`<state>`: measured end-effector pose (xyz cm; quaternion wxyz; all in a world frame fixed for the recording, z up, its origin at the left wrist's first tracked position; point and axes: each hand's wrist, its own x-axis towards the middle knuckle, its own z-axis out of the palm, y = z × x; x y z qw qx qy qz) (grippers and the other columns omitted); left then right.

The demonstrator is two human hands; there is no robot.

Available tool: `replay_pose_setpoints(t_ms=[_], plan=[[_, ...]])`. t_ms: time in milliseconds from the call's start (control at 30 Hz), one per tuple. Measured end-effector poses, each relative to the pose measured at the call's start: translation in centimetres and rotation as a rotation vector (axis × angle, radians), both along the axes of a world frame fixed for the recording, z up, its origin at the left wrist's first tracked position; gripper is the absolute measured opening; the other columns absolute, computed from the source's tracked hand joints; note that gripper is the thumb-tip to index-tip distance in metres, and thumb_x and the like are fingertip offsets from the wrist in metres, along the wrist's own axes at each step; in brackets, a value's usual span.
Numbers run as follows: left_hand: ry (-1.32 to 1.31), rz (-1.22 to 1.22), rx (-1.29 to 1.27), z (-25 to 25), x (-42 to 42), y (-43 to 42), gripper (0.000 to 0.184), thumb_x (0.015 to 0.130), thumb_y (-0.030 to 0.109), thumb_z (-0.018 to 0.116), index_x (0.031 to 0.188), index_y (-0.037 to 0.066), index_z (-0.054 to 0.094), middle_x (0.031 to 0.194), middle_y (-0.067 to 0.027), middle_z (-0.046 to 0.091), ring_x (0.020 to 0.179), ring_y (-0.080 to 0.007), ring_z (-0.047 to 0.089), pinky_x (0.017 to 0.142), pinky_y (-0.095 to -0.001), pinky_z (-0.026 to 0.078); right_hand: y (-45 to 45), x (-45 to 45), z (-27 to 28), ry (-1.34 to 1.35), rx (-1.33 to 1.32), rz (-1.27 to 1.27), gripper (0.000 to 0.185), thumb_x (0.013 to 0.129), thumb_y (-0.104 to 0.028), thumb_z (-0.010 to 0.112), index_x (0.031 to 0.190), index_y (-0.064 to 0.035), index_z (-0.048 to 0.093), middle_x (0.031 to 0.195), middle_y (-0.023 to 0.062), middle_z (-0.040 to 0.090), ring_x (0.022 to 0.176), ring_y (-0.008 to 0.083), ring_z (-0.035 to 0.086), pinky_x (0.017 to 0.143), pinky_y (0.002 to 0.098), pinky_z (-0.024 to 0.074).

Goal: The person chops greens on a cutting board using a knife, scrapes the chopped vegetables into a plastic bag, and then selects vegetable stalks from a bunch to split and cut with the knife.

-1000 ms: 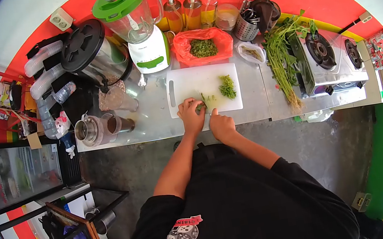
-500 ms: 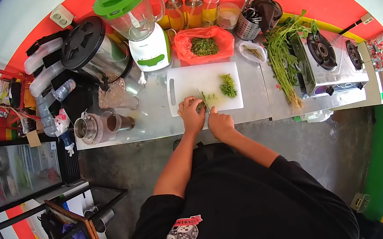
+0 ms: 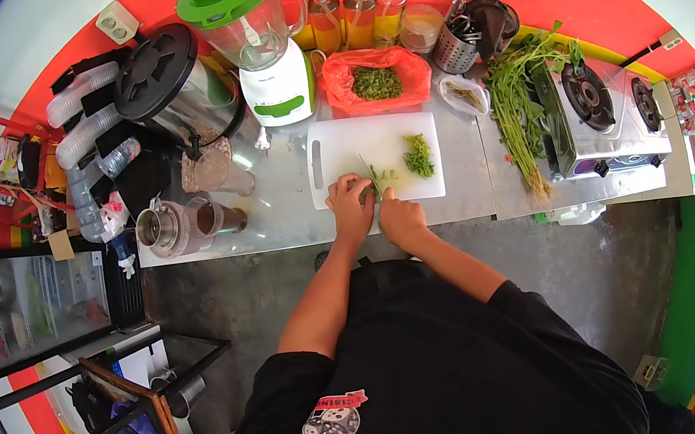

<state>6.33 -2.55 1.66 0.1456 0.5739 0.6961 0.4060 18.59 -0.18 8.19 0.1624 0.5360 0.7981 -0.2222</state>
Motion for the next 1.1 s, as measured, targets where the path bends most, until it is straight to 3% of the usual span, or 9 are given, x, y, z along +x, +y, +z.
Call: replay_pose_setpoints(t_ms=[633, 833, 1100], plan=[[-0.017, 0.023, -0.009, -0.1, 0.0, 0.1, 0.02, 0.079, 0.012, 0.074, 0.098, 0.016, 0.072, 0.111, 0.0003, 0.059, 0.108, -0.0277, 0.051, 0.094, -0.0465, 0.034, -1.6, 0.5, -0.4, -0.013, 0.004, -0.023, 0.032, 0.092, -0.015, 0.057, 0.118, 0.0027, 0.048, 0.096, 0.0224, 0.074, 0.09, 0.0356, 0.074, 0.078, 0.0443, 0.059], [-0.008, 0.022, 0.046, 0.0, 0.0, 0.0, 0.02, 0.078, 0.011, 0.074, 0.097, 0.015, 0.071, 0.111, -0.001, 0.059, 0.108, -0.0285, 0.051, 0.093, -0.0462, 0.035, -0.1, -0.3, -0.4, -0.009, 0.025, 0.012, 0.037, 0.089, -0.013, 0.064, 0.12, 0.0012, 0.047, 0.098, 0.0191, 0.075, 0.092, 0.0333, 0.075, 0.08, 0.0428, 0.0589], [-0.008, 0.009, 0.0, -0.1, -0.1, 0.0, 0.02, 0.081, 0.01, 0.073, 0.1, 0.014, 0.069, 0.112, -0.0026, 0.058, 0.111, -0.0286, 0.05, 0.093, -0.046, 0.034, -1.3, 0.1, -0.2, -0.036, 0.008, -0.007, 0.038, 0.089, -0.013, 0.064, 0.119, 0.002, 0.047, 0.097, 0.0189, 0.075, 0.092, 0.0326, 0.075, 0.08, 0.0431, 0.0589]])
